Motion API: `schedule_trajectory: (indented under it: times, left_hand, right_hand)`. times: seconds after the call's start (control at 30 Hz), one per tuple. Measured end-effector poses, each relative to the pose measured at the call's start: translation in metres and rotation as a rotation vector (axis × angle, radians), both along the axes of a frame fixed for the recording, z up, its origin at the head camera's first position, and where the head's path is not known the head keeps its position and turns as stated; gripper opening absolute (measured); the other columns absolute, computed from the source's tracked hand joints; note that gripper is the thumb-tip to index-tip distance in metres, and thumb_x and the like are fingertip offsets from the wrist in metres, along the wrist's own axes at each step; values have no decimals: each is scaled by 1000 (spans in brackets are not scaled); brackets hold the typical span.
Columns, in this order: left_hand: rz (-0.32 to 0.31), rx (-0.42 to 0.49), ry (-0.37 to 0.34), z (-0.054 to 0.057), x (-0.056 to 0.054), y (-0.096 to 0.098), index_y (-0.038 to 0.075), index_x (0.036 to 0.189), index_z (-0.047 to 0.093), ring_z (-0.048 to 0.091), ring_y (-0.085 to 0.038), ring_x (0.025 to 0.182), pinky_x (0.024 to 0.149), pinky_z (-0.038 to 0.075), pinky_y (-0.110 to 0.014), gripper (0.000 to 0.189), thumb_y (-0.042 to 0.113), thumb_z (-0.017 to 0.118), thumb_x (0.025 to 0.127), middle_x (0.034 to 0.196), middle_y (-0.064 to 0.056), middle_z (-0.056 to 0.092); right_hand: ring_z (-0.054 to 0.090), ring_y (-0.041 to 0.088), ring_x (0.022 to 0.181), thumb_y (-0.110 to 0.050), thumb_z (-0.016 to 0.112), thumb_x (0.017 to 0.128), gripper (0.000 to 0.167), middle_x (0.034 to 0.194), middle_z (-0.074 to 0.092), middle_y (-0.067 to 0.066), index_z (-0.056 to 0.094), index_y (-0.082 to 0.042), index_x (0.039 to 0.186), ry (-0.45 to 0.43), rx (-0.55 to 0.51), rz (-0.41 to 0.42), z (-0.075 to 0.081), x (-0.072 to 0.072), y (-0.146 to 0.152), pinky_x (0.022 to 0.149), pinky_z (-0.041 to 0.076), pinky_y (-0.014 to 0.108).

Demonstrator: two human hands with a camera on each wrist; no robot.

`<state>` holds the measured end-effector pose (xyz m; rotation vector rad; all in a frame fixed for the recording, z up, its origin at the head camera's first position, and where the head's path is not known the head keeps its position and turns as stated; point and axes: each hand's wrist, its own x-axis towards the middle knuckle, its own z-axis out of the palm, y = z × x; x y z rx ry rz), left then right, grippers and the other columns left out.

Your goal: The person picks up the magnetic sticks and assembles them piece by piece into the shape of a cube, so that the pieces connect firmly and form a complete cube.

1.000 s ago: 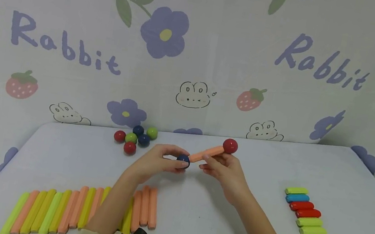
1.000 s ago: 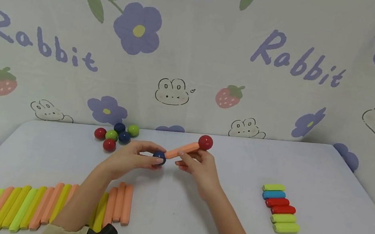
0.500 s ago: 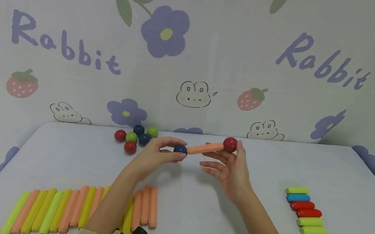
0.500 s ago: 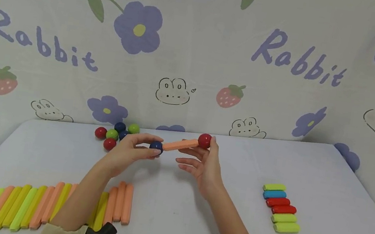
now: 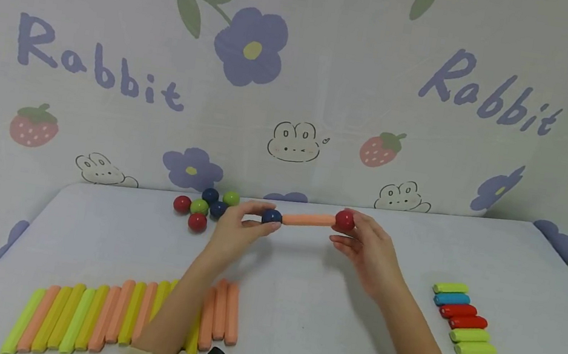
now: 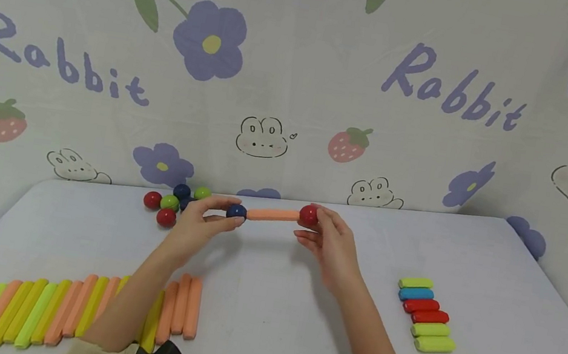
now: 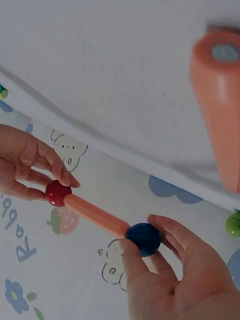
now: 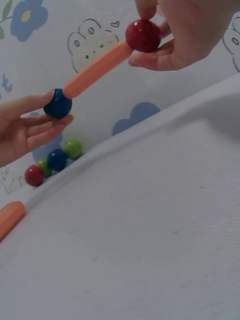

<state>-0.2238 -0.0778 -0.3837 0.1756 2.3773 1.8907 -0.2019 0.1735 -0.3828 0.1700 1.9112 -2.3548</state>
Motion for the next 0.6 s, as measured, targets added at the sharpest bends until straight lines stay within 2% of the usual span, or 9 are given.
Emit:
schedule_trajectory:
  times: [0.07,0.17,0.23,0.37,0.47,0.6]
  left_hand:
    - [34,-29,6,-3,1,4,4,136,69,74,-31,113,106,56,-45,41,12,78,97,130,-17,67]
    - [55,-99,25,-7,1,6,2,135,69,74,-30,105,102,58,-43,41,13,78,96,125,-17,69]
    - [57,-146,27,-9,1,7,2,134,70,73,-28,100,98,59,-42,41,15,79,96,125,-16,70]
    - [46,-222,33,-14,1,7,2,130,72,68,-24,94,89,60,-35,38,15,79,96,123,-15,72]
    - [41,-252,35,-17,1,7,1,128,73,67,-23,91,81,59,-30,35,13,79,95,122,-16,73]
    - [47,-279,45,-21,1,8,-1,125,73,68,-24,92,78,60,-31,35,11,80,94,121,-17,73]
  right_hand:
    - [72,8,94,-24,44,115,51,131,62,12,37,4,157,10,50,22,-2,-1,3,92,59,20]
    - [73,5,95,-17,46,114,50,143,53,24,37,8,156,37,120,51,-9,-4,7,94,58,20]
    - [74,5,97,-14,50,113,49,146,52,30,40,9,155,53,191,71,-14,-5,10,96,58,22]
    - [72,12,108,-14,60,109,51,143,57,31,45,7,152,73,340,107,-22,-6,13,97,59,25]
    - [68,17,105,-15,66,105,52,140,61,29,50,5,150,109,455,121,-28,-6,15,85,60,21]
    - [62,18,92,-14,70,102,47,134,65,28,58,4,144,182,585,112,-37,-8,18,65,51,21]
